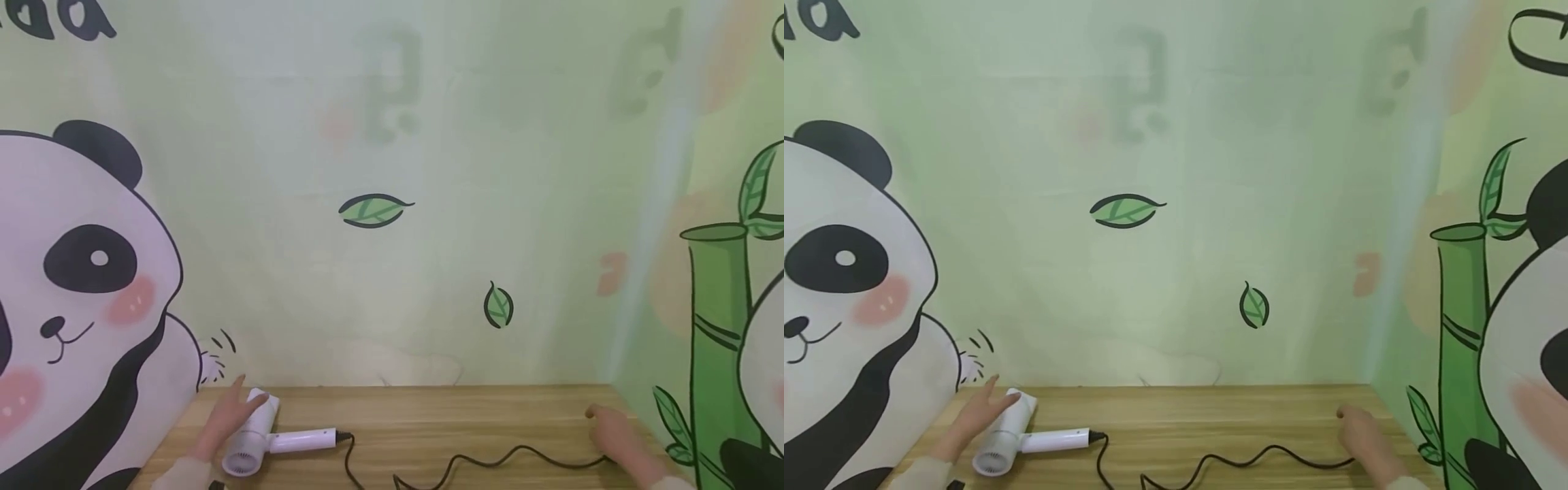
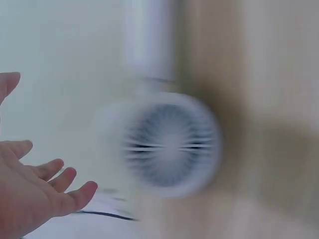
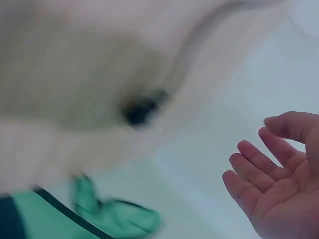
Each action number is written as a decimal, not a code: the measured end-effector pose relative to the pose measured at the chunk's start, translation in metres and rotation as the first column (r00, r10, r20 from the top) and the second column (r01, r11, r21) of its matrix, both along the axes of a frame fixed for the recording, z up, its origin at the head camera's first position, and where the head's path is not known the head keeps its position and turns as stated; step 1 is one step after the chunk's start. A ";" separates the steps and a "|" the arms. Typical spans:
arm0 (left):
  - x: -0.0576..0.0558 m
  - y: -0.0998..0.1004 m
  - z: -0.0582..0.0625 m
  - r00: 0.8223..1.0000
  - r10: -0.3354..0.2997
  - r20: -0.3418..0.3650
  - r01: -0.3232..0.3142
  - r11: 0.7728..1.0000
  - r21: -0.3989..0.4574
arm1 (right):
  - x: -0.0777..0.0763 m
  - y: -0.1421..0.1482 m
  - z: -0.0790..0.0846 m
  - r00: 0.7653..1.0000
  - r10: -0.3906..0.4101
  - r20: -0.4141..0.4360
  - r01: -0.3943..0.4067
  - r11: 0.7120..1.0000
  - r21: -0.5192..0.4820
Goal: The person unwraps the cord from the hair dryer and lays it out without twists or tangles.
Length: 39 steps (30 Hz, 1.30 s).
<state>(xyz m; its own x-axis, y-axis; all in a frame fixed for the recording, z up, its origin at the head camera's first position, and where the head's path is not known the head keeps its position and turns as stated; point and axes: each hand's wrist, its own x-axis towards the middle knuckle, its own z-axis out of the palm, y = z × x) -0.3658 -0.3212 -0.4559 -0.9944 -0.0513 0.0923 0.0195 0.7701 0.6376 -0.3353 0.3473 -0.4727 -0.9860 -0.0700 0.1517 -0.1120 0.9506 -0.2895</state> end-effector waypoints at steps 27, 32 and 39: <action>0.038 0.122 0.118 0.931 -0.305 -0.199 0.214 0.900 -0.380 | 0.030 -0.107 0.146 0.955 0.231 -0.187 -0.226 0.973 0.047; 0.027 0.129 0.101 0.948 -0.297 -0.114 0.240 0.903 -0.356 | 0.022 -0.117 0.132 0.962 0.232 -0.142 -0.233 0.972 0.006; 0.009 0.134 0.080 0.961 -0.269 -0.062 0.236 0.918 -0.320 | 0.000 -0.128 0.118 0.976 0.213 -0.053 -0.214 0.977 -0.004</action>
